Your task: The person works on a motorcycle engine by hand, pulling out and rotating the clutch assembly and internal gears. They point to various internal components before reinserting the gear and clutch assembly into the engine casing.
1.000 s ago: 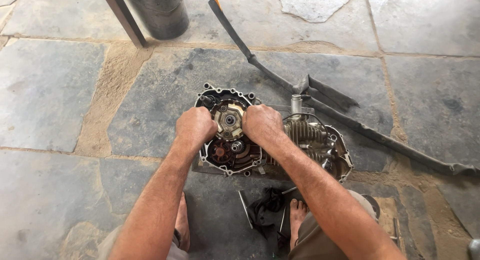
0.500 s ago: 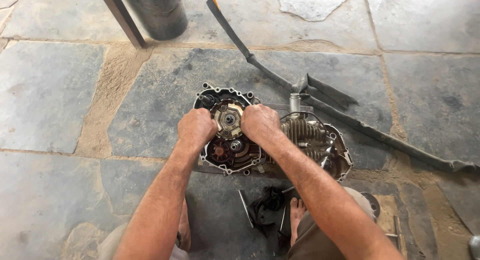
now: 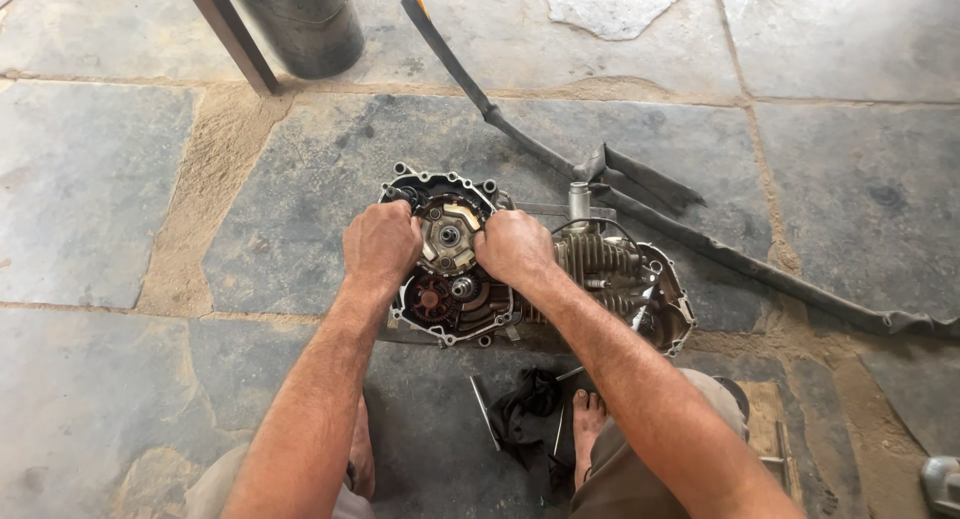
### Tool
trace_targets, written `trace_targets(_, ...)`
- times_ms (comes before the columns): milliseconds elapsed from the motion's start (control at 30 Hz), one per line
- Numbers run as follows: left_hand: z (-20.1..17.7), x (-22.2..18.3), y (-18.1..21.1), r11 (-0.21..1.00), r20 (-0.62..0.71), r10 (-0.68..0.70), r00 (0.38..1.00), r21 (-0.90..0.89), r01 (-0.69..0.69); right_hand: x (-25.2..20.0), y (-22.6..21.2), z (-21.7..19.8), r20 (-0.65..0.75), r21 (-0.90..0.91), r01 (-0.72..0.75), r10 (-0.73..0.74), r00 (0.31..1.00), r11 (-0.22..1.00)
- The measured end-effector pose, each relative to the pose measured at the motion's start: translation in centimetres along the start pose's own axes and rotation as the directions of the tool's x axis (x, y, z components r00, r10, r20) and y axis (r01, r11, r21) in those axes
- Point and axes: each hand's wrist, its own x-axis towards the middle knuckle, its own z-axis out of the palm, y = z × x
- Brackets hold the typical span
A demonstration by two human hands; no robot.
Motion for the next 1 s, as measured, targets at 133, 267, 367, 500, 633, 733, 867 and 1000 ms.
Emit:
trace_targets(133,1.0,0.7,-1.1,1.0,-0.019,0.023,1.0,0.009,-0.023,0.5,0.4,0.5,-0.01,-0.027,0.01,-0.011,1.0,1.0)
trace_targets(267,1.3,0.7,-1.6,0.995,-0.087,0.1,0.991,0.031,-0.097,0.2,0.5,0.8,-0.096,-0.056,0.078,-0.083,0.992,0.995)
trace_targets(367,1.4,0.9,-1.6,0.993,-0.082,0.117,0.99,0.031,-0.114,-0.3,0.2,-0.1,-0.083,-0.052,0.083,-0.087,0.993,0.995)
trace_targets(500,2.2,1.6,-2.7,0.987,-0.068,0.151,0.986,0.069,-0.146,-1.1,-0.8,-1.6,-0.003,-0.033,0.038,-0.038,0.999,0.999)
trace_targets(633,1.3,1.2,-2.4,0.987,-0.027,0.142,0.99,0.081,-0.139,-1.6,-0.7,-1.9,-0.01,-0.033,0.058,-0.058,0.998,0.998)
trace_targets(733,0.8,1.0,-1.9,0.985,-0.029,0.152,0.988,0.086,-0.149,-1.6,-0.5,-1.8,-0.09,-0.039,0.12,-0.123,0.988,0.992)
trace_targets(867,0.7,0.8,-2.1,0.988,-0.001,0.127,0.992,0.092,-0.126,-0.9,-0.2,-1.4,-0.164,-0.044,0.167,-0.172,0.971,0.985)
trace_targets(1000,1.1,0.6,-2.2,0.987,0.056,0.096,0.994,0.123,-0.102,0.3,0.0,-1.1,-0.222,-0.07,0.205,-0.215,0.951,0.976)
